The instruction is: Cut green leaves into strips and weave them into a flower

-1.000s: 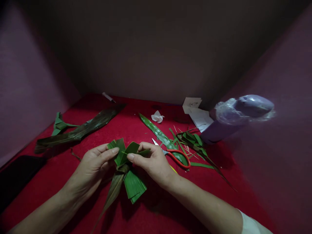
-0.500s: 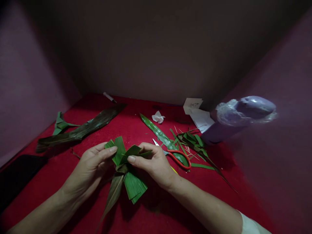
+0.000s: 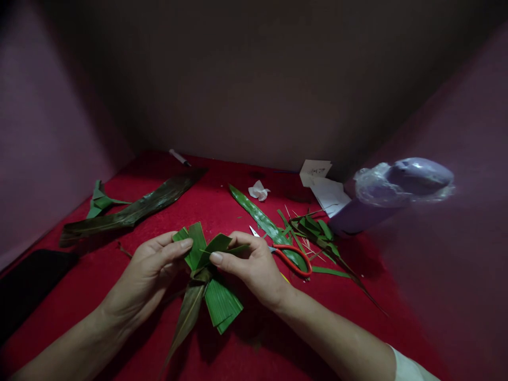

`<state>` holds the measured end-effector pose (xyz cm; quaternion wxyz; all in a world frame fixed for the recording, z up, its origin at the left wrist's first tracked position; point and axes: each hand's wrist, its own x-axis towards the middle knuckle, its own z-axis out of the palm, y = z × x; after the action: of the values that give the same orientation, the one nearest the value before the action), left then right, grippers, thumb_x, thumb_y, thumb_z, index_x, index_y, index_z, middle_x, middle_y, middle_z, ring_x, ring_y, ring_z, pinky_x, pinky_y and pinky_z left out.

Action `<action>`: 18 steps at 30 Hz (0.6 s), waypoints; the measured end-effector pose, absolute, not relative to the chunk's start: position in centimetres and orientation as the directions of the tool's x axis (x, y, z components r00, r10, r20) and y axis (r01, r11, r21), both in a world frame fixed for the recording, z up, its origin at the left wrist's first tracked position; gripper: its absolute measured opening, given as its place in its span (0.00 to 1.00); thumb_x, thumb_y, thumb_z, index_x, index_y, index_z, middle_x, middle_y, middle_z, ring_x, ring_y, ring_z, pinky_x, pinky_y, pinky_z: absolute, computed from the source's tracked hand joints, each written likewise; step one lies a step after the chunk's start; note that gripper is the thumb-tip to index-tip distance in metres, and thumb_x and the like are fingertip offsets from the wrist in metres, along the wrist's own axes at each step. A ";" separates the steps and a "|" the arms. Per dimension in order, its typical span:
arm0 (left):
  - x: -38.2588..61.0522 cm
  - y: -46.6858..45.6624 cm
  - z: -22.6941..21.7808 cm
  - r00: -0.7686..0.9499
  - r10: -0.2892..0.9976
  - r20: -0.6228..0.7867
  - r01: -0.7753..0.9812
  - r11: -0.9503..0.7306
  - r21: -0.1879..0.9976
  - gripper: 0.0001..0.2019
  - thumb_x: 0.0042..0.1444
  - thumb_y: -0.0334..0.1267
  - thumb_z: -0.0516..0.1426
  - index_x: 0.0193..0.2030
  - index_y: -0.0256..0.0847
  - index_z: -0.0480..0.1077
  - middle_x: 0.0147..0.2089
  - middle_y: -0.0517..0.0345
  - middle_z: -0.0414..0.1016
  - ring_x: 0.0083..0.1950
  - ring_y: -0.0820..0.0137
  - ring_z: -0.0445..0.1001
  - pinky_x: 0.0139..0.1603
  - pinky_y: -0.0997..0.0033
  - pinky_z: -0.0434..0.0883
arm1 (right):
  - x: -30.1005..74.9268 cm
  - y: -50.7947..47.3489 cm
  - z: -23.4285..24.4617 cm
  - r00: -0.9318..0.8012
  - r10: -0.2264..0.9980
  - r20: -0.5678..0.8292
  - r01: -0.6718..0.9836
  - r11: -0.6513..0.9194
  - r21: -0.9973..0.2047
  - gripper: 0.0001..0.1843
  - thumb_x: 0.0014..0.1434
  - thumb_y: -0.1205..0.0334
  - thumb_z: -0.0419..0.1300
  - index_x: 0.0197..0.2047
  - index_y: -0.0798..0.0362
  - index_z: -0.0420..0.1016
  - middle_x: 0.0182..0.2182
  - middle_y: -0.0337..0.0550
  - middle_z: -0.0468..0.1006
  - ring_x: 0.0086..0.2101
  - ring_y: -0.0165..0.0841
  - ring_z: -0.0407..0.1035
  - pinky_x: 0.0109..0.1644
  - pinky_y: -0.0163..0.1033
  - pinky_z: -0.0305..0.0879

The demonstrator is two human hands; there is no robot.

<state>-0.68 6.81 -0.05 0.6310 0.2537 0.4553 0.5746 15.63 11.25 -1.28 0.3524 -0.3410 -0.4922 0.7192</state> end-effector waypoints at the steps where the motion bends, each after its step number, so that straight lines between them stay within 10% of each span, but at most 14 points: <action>1: -0.7 6.8 -0.1 -0.076 0.956 -0.283 -0.494 0.211 0.844 0.07 0.50 0.35 0.60 0.36 0.36 0.76 0.32 0.52 0.79 0.32 0.68 0.76 0.36 0.70 0.72 | 15.6 11.3 -1.3 -0.518 0.843 -0.145 -0.172 -0.268 -0.948 0.12 0.46 0.59 0.68 0.24 0.55 0.69 0.19 0.32 0.66 0.20 0.22 0.57 0.24 0.30 0.55; 18: -0.7 6.7 -0.6 -0.025 0.960 -0.280 -0.444 0.240 0.864 0.04 0.52 0.35 0.60 0.33 0.37 0.75 0.31 0.56 0.76 0.33 0.73 0.71 0.38 0.74 0.69 | 15.6 10.9 -1.8 -0.492 0.865 -0.095 -0.122 -0.177 -0.977 0.10 0.50 0.57 0.65 0.28 0.54 0.70 0.23 0.36 0.69 0.24 0.26 0.62 0.31 0.34 0.60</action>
<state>-0.66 6.67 -0.56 0.6391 0.2807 0.4598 0.5489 15.57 10.93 -1.76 0.3619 -0.3507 -0.5299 0.6821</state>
